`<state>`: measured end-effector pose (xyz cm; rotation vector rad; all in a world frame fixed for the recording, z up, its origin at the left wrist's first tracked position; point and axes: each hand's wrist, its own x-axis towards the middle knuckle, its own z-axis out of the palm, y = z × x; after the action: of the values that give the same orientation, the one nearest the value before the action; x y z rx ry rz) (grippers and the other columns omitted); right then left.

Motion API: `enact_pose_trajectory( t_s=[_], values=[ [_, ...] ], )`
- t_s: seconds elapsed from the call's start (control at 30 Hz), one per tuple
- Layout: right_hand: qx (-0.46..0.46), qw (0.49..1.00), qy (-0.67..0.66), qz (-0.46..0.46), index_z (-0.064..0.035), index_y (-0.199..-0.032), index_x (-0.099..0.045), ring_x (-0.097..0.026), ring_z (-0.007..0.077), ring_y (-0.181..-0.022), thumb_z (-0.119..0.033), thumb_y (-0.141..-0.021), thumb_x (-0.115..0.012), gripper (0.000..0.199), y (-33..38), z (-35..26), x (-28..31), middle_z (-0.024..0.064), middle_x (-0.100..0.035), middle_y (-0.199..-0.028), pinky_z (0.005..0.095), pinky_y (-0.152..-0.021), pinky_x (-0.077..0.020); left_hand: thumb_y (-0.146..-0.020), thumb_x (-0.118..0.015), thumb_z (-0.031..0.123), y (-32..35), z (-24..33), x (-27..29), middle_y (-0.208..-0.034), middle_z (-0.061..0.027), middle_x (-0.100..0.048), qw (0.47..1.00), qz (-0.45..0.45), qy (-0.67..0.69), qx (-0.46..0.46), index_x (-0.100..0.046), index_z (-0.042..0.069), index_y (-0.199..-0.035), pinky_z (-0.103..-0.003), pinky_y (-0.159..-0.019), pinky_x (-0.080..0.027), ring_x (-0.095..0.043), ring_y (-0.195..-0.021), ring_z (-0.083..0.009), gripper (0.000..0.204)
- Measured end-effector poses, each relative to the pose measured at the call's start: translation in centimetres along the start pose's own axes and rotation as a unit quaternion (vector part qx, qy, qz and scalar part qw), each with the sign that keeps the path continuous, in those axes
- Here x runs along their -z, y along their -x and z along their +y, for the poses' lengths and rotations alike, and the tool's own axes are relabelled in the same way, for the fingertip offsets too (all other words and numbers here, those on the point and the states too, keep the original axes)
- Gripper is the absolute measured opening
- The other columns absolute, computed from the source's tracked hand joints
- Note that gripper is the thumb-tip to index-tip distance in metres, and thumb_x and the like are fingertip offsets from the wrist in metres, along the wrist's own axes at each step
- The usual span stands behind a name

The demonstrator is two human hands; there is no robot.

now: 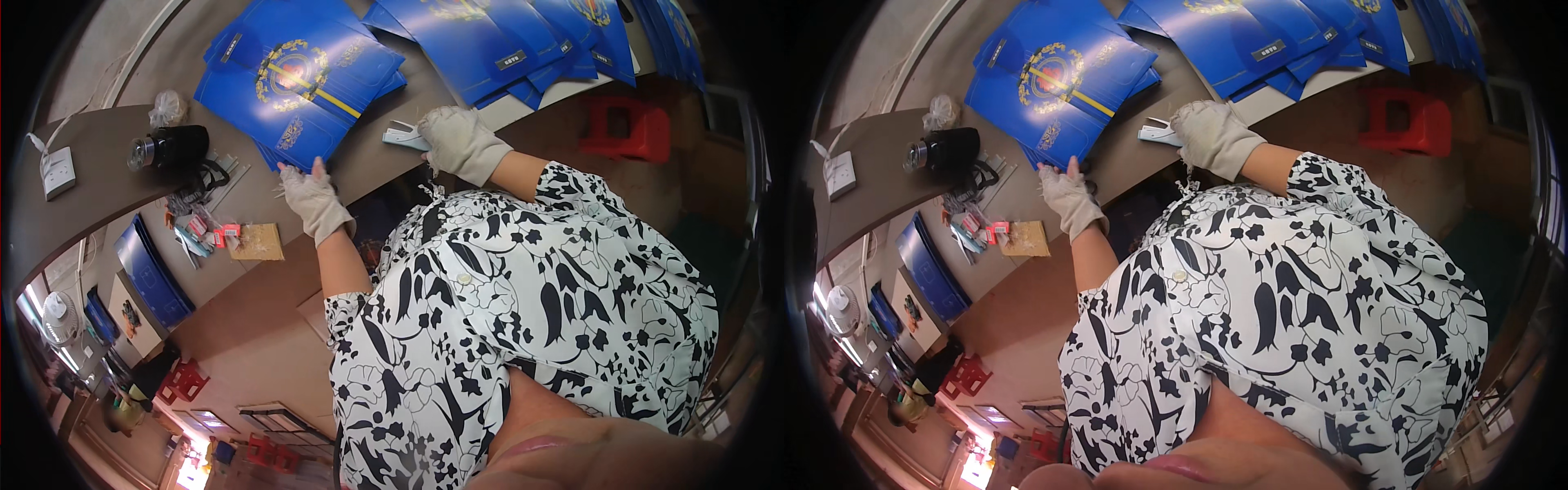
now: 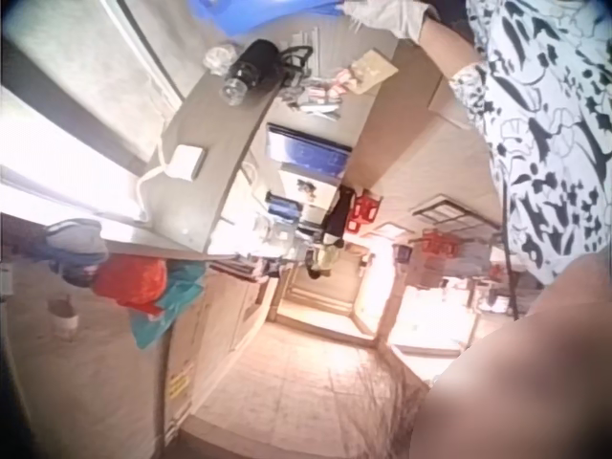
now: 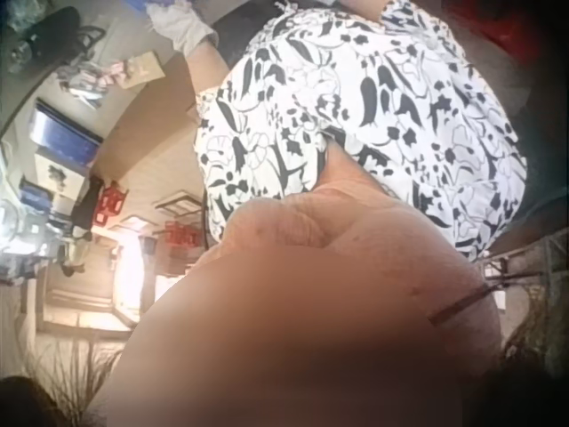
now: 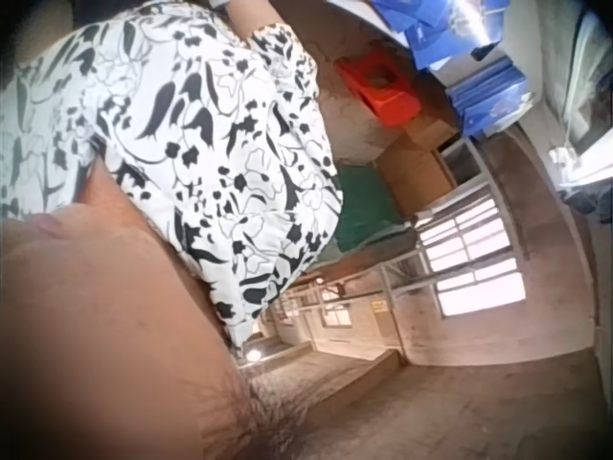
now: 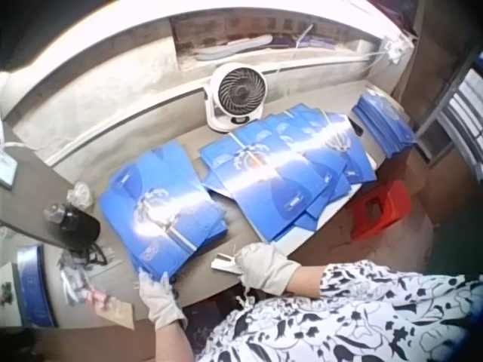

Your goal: Folding blue cardboard folders and stapling them into a final shape.

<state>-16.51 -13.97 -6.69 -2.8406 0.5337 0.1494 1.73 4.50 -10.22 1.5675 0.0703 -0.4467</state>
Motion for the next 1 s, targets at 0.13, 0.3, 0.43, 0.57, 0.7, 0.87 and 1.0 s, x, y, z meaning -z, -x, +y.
enact_pose_trajectory(
  t_s=[0.13, 0.3, 0.43, 0.57, 0.7, 0.87, 1.0],
  values=[
    [-0.029, 0.999, -0.017, -0.006, -0.0065, -0.107, -0.057, -0.055, 0.0277, -0.098, -0.029, -0.071, -0.066, 0.043, -0.5, -0.9, 1.4, 0.0116, -0.059, -0.102, 0.0370, -0.086, -0.0427, -0.069, -0.072, 0.030, 1.6, 0.3, -0.6, -0.114, -0.0251, -0.051, 0.803, 0.044, -0.488, -0.339, -0.035, -0.002, -0.131, -0.039, -0.092, -0.039, -0.048, -0.108, -0.0357, 0.079],
    [0.138, 0.976, -0.024, 0.167, -0.0076, -0.115, -0.055, -0.049, 0.0282, -0.112, -0.029, -0.075, -0.064, 0.047, -5.3, -1.0, 2.4, 0.0128, -0.053, -0.119, 0.0386, -0.097, -0.0367, -0.066, -0.072, 0.035, 1.0, 1.6, -1.1, -0.124, -0.0233, -0.048, 0.655, -0.034, -0.600, -0.457, -0.047, 0.006, -0.126, -0.040, -0.098, -0.036, -0.042, -0.120, -0.0356, 0.071],
    [0.186, 0.971, 0.039, 0.148, -0.0123, -0.122, -0.050, -0.036, 0.0263, -0.125, -0.030, -0.075, -0.064, 0.052, -8.9, -0.6, 3.1, 0.0106, -0.041, -0.133, 0.0407, -0.104, -0.0276, -0.069, -0.070, 0.032, -0.8, 2.5, -1.9, -0.123, -0.0171, -0.051, 0.644, -0.100, -0.575, -0.494, -0.052, 0.011, -0.122, -0.040, -0.095, -0.039, -0.045, -0.118, -0.0340, 0.060],
    [0.227, 0.970, 0.065, 0.062, -0.0175, -0.128, -0.045, -0.027, 0.0250, -0.131, -0.033, -0.073, -0.066, 0.061, -11.8, 0.5, 2.4, 0.0085, -0.032, -0.140, 0.0432, -0.108, -0.0202, -0.070, -0.067, 0.027, -1.7, 2.8, -2.0, -0.118, -0.0153, -0.055, 0.650, -0.151, -0.555, -0.496, -0.055, 0.010, -0.117, -0.039, -0.094, -0.040, -0.048, -0.114, -0.0330, 0.051],
    [0.246, 0.968, 0.043, 0.034, -0.0160, -0.127, -0.046, -0.027, 0.0249, -0.131, -0.034, -0.071, -0.068, 0.063, -12.8, 1.4, 2.0, 0.0095, -0.033, -0.140, 0.0428, -0.108, -0.0196, -0.070, -0.067, 0.026, -2.1, 3.6, -2.1, -0.116, -0.0146, -0.056, 0.658, -0.172, -0.566, -0.467, -0.056, 0.010, -0.114, -0.037, -0.092, -0.042, -0.051, -0.111, -0.0311, 0.048],
    [0.215, 0.976, -0.001, 0.043, -0.0131, -0.125, -0.048, -0.028, 0.0259, -0.131, -0.035, -0.071, -0.068, 0.062, -13.3, 1.6, 1.8, 0.0117, -0.036, -0.138, 0.0425, -0.107, -0.0205, -0.071, -0.064, 0.017, -2.2, 4.5, -2.7, -0.112, -0.0135, -0.059, 0.662, -0.225, -0.583, -0.413, -0.058, 0.008, -0.108, -0.037, -0.090, -0.044, -0.054, -0.107, -0.0287, 0.039],
    [0.222, 0.972, -0.020, 0.076, -0.0122, -0.125, -0.049, -0.029, 0.0275, -0.130, -0.036, -0.071, -0.068, 0.062, -13.7, 1.2, 1.6, 0.0132, -0.035, -0.138, 0.0427, -0.107, -0.0219, -0.066, -0.061, 0.015, -1.4, 4.8, -2.9, -0.106, -0.0114, -0.062, 0.648, -0.190, -0.560, -0.480, -0.060, 0.011, -0.101, -0.037, -0.083, -0.048, -0.059, -0.099, -0.0287, 0.036]
  ],
)
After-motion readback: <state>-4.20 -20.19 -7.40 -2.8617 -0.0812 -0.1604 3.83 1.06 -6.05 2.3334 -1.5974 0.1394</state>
